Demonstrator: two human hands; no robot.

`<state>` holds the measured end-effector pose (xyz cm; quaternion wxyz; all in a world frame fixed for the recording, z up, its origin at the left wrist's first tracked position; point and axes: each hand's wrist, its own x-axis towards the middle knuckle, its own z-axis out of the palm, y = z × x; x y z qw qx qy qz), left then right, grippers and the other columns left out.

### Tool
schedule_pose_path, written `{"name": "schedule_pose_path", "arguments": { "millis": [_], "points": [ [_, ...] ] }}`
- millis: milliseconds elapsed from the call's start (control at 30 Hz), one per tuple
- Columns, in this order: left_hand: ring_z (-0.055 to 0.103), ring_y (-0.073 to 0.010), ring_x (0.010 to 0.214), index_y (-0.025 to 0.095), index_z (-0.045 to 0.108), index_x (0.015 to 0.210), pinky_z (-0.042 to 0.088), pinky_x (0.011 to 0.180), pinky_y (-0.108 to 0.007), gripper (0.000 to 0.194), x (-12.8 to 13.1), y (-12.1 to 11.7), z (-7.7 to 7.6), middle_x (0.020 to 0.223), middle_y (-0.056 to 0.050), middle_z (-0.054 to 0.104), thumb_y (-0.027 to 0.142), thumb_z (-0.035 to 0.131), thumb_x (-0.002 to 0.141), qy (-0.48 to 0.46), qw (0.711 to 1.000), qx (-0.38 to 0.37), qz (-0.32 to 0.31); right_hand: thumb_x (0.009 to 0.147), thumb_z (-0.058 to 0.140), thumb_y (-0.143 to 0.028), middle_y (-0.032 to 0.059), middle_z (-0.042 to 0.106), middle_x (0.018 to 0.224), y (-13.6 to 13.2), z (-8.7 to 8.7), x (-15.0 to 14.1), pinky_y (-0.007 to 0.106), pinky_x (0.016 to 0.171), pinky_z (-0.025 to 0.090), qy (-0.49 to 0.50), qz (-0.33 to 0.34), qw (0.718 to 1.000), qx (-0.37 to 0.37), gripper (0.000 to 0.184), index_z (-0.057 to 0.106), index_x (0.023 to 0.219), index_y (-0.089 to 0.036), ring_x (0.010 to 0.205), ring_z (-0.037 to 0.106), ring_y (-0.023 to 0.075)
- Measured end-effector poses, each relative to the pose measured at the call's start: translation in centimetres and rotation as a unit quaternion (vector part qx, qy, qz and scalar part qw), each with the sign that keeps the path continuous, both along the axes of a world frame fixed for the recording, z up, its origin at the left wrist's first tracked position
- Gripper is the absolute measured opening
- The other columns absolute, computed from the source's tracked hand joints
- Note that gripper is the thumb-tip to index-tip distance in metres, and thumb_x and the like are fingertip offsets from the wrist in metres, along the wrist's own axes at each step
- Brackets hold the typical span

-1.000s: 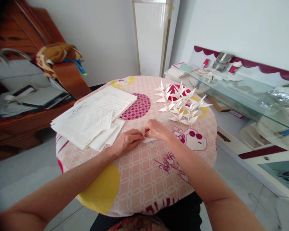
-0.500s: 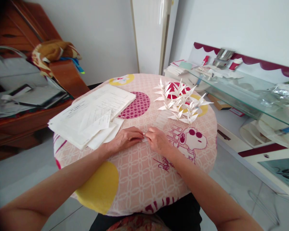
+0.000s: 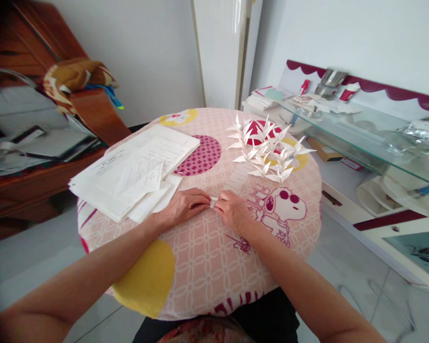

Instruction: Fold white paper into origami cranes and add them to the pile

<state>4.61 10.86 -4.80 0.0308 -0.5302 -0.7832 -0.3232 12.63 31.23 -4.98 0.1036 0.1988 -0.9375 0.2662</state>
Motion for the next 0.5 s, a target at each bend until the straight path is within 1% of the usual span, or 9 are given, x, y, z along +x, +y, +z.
{"name": "schedule_pose_path", "arguments": {
  "millis": [133, 200, 367, 500],
  "points": [
    [0.068, -0.0155, 0.088, 0.016, 0.071, 0.085, 0.052, 0.08, -0.026, 0.012, 0.1, 0.4, 0.1, 0.096, -0.006, 0.073, 0.015, 0.061, 0.09, -0.058, 0.998, 0.01, 0.032, 0.088, 0.062, -0.007, 0.0037, 0.058, 0.08, -0.4, 0.1, -0.1, 0.028, 0.075, 0.041, -0.012, -0.034, 0.998, -0.041, 0.02, 0.066, 0.07, -0.016, 0.082, 0.055, 0.017],
    [0.067, -0.0147, 0.085, 0.016, 0.071, 0.082, 0.051, 0.077, -0.025, 0.011, 0.3, 0.6, 0.2, 0.095, -0.006, 0.073, 0.013, 0.062, 0.088, -0.082, 0.995, 0.01, 0.055, 0.086, 0.06, -0.005, 0.0027, 0.057, 0.078, -0.6, 0.3, -0.3, 0.027, 0.073, 0.04, -0.023, -0.052, 0.997, -0.048, 0.021, 0.065, 0.069, -0.016, 0.08, 0.055, 0.0161],
    [0.066, -0.0136, 0.078, 0.016, 0.069, 0.076, 0.049, 0.07, -0.024, 0.01, 0.6, 1.2, 0.5, 0.094, -0.005, 0.071, 0.012, 0.064, 0.083, -0.104, 0.987, -0.013, 0.121, 0.084, 0.057, -0.004, 0.0029, 0.057, 0.076, -1.1, 0.4, -0.6, 0.027, 0.071, 0.039, -0.045, -0.093, 0.994, -0.034, 0.022, 0.062, 0.066, -0.017, 0.076, 0.054, 0.0158],
    [0.064, -0.0131, 0.075, 0.015, 0.068, 0.074, 0.048, 0.068, -0.024, 0.011, 0.8, 1.4, 0.6, 0.092, -0.005, 0.071, 0.012, 0.063, 0.082, -0.103, 0.983, -0.027, 0.147, 0.086, 0.057, -0.006, 0.004, 0.057, 0.077, -1.2, 0.3, -0.6, 0.028, 0.072, 0.04, -0.051, -0.112, 0.992, -0.016, 0.021, 0.061, 0.068, -0.017, 0.076, 0.054, 0.0166]
  ]
}}
